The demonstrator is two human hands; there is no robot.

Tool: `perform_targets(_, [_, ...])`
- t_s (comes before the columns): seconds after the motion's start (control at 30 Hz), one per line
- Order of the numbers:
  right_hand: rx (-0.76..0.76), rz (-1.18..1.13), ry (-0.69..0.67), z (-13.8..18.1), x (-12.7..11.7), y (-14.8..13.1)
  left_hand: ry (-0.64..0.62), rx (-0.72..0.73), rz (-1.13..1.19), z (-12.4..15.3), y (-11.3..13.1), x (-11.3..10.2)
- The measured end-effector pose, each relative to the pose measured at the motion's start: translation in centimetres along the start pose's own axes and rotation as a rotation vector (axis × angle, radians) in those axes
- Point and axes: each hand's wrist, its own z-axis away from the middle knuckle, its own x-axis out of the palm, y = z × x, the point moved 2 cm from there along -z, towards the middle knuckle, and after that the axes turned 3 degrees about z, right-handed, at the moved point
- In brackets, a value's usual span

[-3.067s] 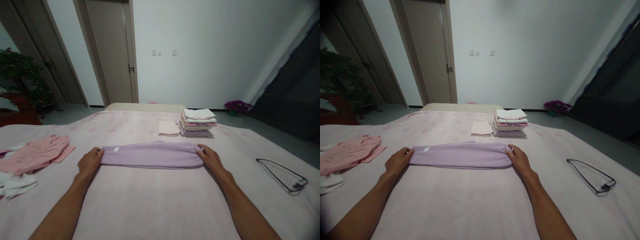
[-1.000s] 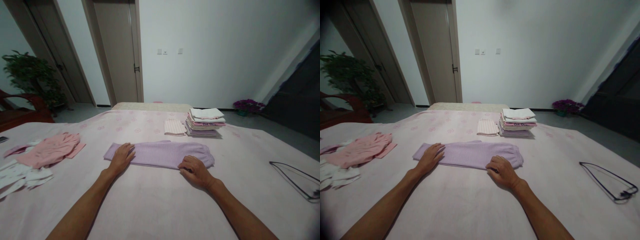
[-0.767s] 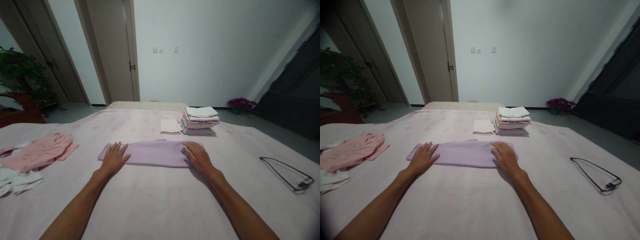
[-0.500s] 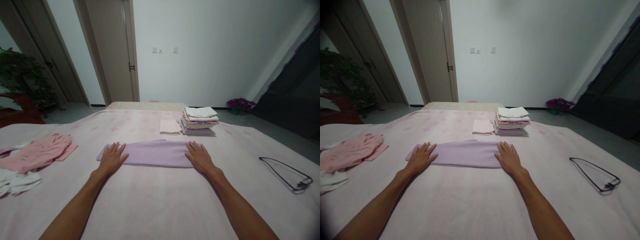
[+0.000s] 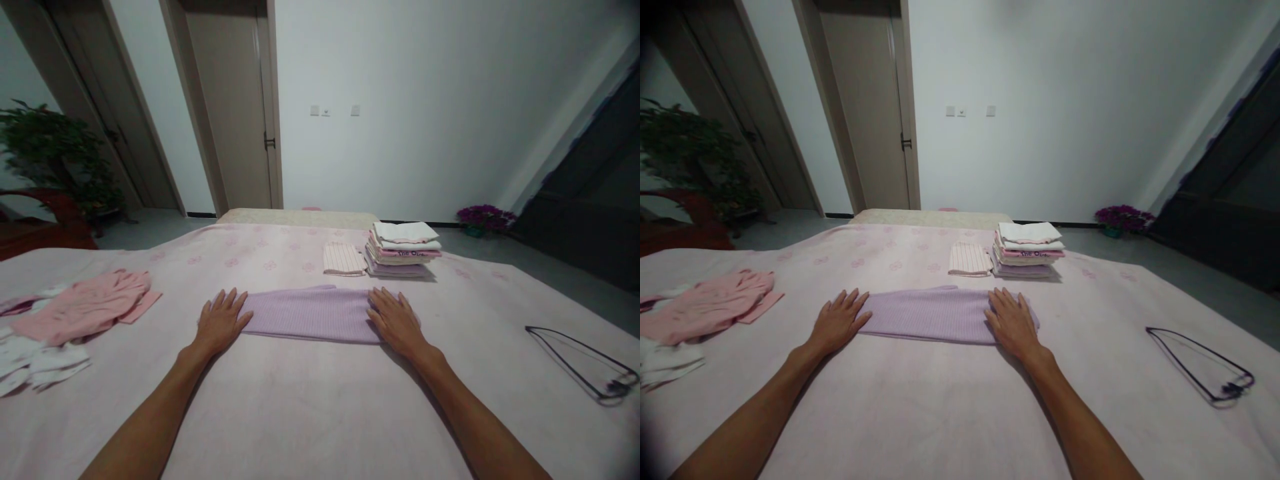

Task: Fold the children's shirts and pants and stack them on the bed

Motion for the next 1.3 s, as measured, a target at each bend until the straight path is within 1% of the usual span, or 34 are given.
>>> perform_targets(0.07, [-0.095, -0.048, -0.018, -0.4, -0.1, -1.3, 0.004, 0.004, -0.007, 0.0, 0.1, -0.2])
perform_targets(0.13, [-0.153, -0.075, -0.064, -0.8, 0.3, -2.1, -0.002, 0.006, -0.014, 0.1, 0.2, -0.3])
perform_targets(0.23, [-0.127, -0.067, -0.104, -0.9, 1.1, -2.0, -0.011, 0.004, -0.002, 0.2, 0.1, -0.4])
perform_targets(0.33, [-0.067, -0.057, -0.061, -0.5, 1.6, -1.0, 0.003, -0.006, 0.027, 0.3, 0.1, -0.5])
perform_targets(0.43, [-0.042, -0.078, 0.054, 0.1, 1.6, -0.2, 0.069, -0.035, 0.060, -0.2, 1.3, -1.4])
perform_targets(0.47, [-0.048, -0.092, 0.101, 0.2, 1.5, -0.2, 0.103, -0.029, 0.085, -0.5, 2.1, -1.9])
perform_targets(0.53, [-0.078, -0.126, 0.184, 0.4, 1.1, -0.4, 0.163, 0.017, 0.164, -1.7, 4.7, -3.0])
perform_targets(0.57, [-0.091, -0.142, 0.216, 0.5, 1.0, -0.5, 0.181, 0.055, 0.212, -2.4, 6.3, -3.6])
perform_targets(0.63, [-0.094, -0.161, 0.259, 0.6, 0.6, -0.6, 0.177, 0.103, 0.286, -4.3, 9.8, -4.5])
perform_targets(0.7, [-0.058, -0.154, 0.293, 0.7, 0.2, -0.4, 0.119, 0.158, 0.306, -6.3, 13.5, -5.1])
perform_targets(0.77, [-0.006, -0.133, 0.323, 0.8, 0.0, -0.1, 0.067, 0.183, 0.290, -8.1, 16.7, -5.2])
perform_targets(0.87, [0.047, -0.102, 0.340, 1.1, 0.0, 0.4, 0.008, 0.200, 0.272, -10.3, 20.1, -4.7])
perform_targets(0.93, [0.058, -0.091, 0.334, 1.2, 0.3, 0.6, -0.032, 0.206, 0.263, -11.1, 21.4, -4.2])
perform_targets(1.03, [0.060, -0.090, 0.329, 1.1, 0.8, 0.8, -0.077, 0.214, 0.256, -11.7, 22.5, -3.7])
perform_targets(1.2, [0.059, -0.100, 0.312, 0.9, 1.0, 0.8, -0.117, 0.262, 0.276, -12.0, 23.3, -3.5])
perform_targets(1.3, [0.055, -0.098, 0.283, 1.0, 0.9, 0.7, -0.106, 0.242, 0.276, -12.4, 23.5, -3.2])
